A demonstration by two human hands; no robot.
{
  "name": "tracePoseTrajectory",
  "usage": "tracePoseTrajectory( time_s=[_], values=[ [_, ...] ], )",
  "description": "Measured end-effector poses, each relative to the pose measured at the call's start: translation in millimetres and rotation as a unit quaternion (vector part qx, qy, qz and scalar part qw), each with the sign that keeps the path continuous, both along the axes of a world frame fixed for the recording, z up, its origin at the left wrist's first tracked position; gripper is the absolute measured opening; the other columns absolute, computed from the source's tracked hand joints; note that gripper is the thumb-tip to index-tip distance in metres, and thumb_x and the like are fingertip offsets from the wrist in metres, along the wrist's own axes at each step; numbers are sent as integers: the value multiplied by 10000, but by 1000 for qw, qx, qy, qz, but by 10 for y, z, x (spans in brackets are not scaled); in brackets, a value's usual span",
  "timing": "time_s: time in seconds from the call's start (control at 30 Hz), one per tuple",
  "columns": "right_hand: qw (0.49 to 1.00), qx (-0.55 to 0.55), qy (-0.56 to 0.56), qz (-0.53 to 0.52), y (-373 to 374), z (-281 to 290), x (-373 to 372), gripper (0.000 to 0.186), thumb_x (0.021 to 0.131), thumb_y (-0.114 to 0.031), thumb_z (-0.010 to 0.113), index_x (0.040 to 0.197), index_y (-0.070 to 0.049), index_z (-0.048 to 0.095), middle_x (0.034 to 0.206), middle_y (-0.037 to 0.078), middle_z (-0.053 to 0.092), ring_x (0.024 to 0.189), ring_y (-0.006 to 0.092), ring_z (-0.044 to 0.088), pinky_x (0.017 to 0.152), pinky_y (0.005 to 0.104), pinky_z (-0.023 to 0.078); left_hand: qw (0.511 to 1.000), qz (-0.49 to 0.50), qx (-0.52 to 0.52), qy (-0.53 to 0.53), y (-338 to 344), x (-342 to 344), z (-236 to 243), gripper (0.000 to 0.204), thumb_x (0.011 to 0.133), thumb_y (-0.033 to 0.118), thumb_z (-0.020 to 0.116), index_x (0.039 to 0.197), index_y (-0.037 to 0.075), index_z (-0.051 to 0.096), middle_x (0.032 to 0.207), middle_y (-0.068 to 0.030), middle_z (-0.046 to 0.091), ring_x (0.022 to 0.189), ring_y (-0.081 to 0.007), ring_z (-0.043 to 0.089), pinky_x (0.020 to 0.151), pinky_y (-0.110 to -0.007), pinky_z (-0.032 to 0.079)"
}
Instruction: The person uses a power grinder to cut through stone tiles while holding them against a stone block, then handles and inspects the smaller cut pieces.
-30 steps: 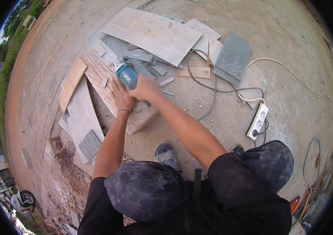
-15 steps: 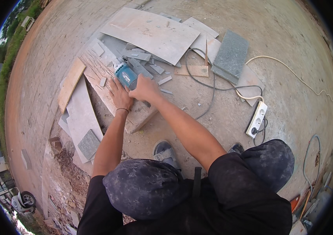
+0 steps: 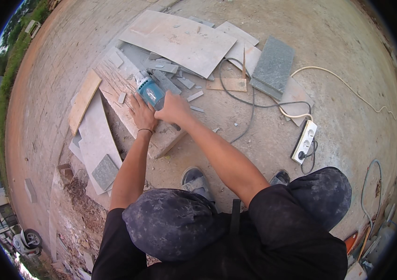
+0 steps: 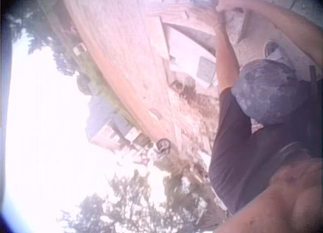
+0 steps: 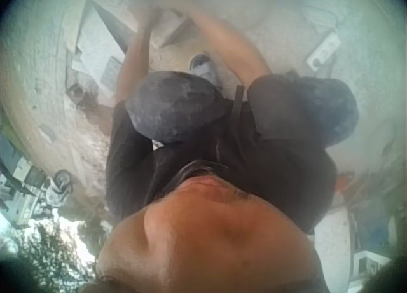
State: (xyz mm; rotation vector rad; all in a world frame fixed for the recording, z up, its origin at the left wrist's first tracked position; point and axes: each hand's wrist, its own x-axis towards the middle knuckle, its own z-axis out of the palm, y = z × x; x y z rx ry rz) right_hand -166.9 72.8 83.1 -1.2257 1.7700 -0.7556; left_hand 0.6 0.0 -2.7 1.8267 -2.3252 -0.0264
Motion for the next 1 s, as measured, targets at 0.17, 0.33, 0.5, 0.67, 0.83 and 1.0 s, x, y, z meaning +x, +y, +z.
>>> tracePoseTrajectory(
  time_s=[0.17, 0.33, 0.5, 0.67, 0.83, 1.0],
  values=[
    [1000, 2, -4, -1, 30, -17, -21, 608, 646, -228, 753, 1120, 94, 548, 1077, 310, 679, 1060, 437, 667, 938, 451, 542, 1000, -1, -10, -5, -18, -8, -47, 681, 1016, 317, 430, 1572, 3, 193, 1632, -226, 177, 1499, -375, 237, 1214, -543, 160],
    [1000, 17, -9, 4, 68, 33, -19, 624, 657, -237, 757, 1139, 94, 536, 1084, 308, 677, 1064, 434, 666, 941, 451, 540, 1000, 1, -13, -10, -46, 35, -81, 688, 1012, 328, 430, 1573, 7, 193, 1632, -225, 180, 1497, -376, 241, 1213, -546, 160],
    [1000, 17, 0, -1, 92, 4, -14, 637, 662, -246, 761, 1154, 87, 530, 1097, 304, 673, 1086, 435, 653, 958, 449, 529, 1000, 3, -9, -5, -54, 27, -77, 686, 1010, 320, 434, 1574, 11, 197, 1635, -223, 179, 1498, -373, 241, 1215, -544, 157],
    [1000, 13, -4, -3, 110, -29, -4, 643, 660, -253, 763, 1154, 87, 531, 1108, 311, 668, 1108, 437, 642, 966, 449, 524, 1000, 6, -8, -1, -64, 30, -90, 684, 1009, 315, 440, 1574, 10, 203, 1635, -223, 183, 1499, -370, 241, 1217, -542, 153],
    [1000, 27, -7, 1, 145, -24, -16, 648, 659, -256, 760, 1164, 79, 530, 1114, 304, 669, 1122, 434, 635, 978, 447, 521, 1000, 11, -4, -5, -53, 22, -74, 681, 1013, 319, 430, 1570, 1, 204, 1633, -226, 187, 1503, -371, 229, 1220, -539, 143],
    [1000, 22, -1, -5, 173, -67, -18, 646, 662, -255, 757, 1171, 70, 527, 1130, 306, 663, 1126, 433, 634, 978, 450, 524, 1000, 8, 3, -3, -34, -15, -28, 670, 1015, 311, 424, 1564, -8, 210, 1631, -233, 186, 1507, -373, 217, 1219, -541, 139]
  ],
)
